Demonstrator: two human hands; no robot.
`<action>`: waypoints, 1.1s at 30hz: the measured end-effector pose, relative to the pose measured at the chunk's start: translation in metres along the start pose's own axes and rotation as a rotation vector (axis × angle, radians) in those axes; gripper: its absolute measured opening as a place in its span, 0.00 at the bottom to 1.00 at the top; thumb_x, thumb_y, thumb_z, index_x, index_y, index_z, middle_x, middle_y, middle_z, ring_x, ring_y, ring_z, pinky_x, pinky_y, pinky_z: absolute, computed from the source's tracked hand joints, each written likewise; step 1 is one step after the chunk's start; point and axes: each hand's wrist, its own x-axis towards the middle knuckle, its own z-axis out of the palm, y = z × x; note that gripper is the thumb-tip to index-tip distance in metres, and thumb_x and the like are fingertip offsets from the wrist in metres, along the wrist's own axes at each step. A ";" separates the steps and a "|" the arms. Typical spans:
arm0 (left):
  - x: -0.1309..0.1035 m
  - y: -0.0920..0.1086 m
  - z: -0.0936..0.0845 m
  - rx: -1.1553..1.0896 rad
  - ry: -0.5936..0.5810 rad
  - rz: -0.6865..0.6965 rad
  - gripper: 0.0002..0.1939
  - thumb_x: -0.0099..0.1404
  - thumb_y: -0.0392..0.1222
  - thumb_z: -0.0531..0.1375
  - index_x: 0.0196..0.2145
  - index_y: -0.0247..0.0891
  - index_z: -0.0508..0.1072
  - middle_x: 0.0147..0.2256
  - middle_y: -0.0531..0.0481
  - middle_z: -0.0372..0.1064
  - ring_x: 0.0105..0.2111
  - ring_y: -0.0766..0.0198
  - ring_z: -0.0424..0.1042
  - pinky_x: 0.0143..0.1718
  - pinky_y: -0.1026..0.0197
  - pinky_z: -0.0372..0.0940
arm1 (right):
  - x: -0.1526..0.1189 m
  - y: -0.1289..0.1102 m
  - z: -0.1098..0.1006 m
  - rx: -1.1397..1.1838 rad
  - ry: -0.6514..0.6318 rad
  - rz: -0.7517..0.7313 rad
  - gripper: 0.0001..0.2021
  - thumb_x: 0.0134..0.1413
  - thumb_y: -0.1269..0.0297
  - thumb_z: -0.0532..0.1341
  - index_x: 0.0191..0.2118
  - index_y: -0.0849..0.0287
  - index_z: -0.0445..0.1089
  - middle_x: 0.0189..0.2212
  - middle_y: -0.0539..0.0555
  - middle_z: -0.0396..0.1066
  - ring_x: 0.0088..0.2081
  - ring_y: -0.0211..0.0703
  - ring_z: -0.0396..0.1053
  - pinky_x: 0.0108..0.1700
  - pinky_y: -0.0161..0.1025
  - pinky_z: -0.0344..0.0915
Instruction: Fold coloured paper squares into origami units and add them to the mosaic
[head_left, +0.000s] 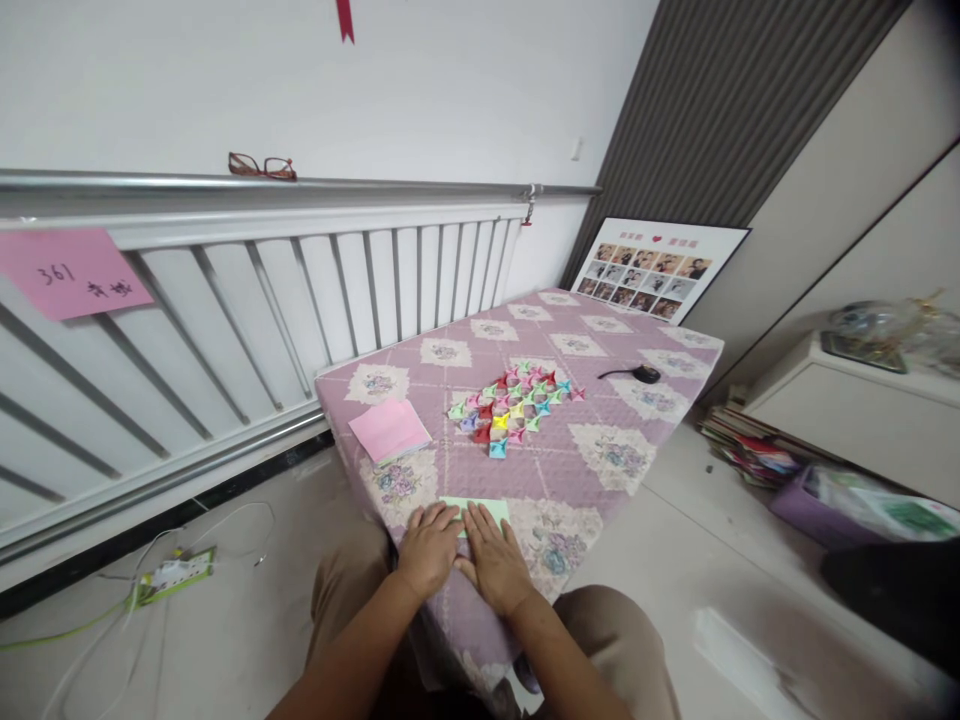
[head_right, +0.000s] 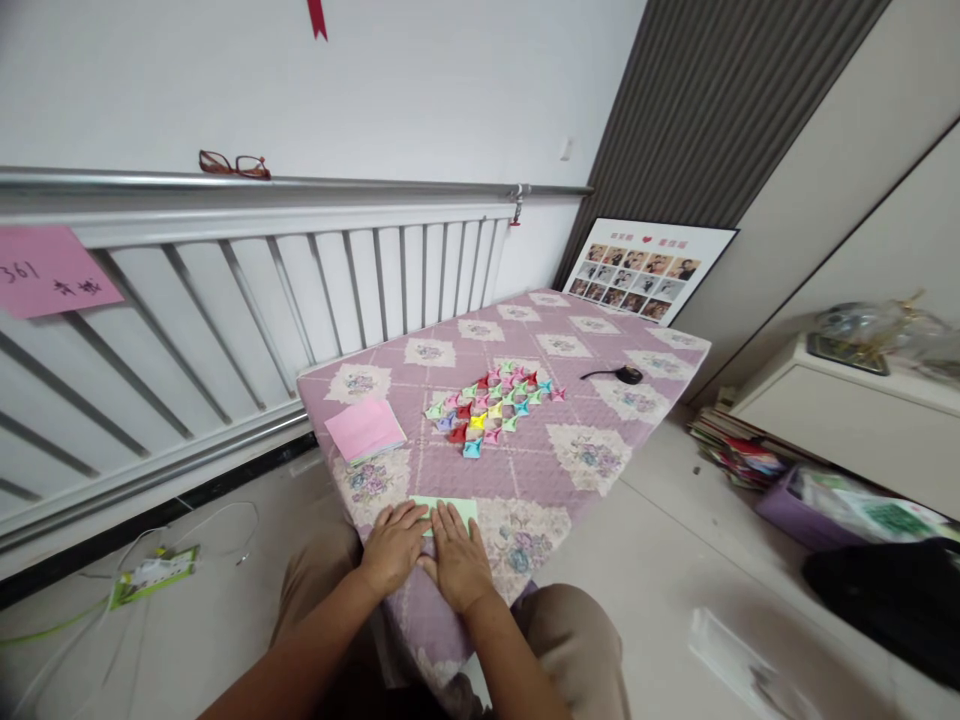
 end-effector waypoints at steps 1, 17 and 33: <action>0.000 -0.001 0.001 -0.012 0.015 -0.010 0.20 0.66 0.38 0.52 0.55 0.49 0.66 0.60 0.52 0.60 0.61 0.56 0.53 0.61 0.43 0.45 | 0.000 -0.001 0.000 -0.005 0.000 0.024 0.33 0.61 0.51 0.45 0.68 0.61 0.41 0.68 0.54 0.33 0.68 0.49 0.31 0.65 0.55 0.34; 0.000 0.000 -0.004 -0.113 0.078 -0.051 0.19 0.64 0.40 0.54 0.53 0.48 0.67 0.58 0.52 0.62 0.60 0.57 0.54 0.62 0.46 0.44 | -0.024 0.030 0.007 -0.124 0.090 0.284 0.37 0.58 0.45 0.48 0.67 0.62 0.43 0.68 0.57 0.38 0.68 0.52 0.35 0.63 0.60 0.37; 0.002 -0.006 -0.002 -0.063 0.047 -0.004 0.19 0.65 0.40 0.55 0.53 0.48 0.68 0.58 0.51 0.61 0.60 0.56 0.54 0.61 0.47 0.47 | -0.019 -0.029 0.010 0.050 0.074 0.141 0.30 0.59 0.50 0.50 0.65 0.55 0.51 0.67 0.53 0.42 0.67 0.53 0.39 0.64 0.59 0.38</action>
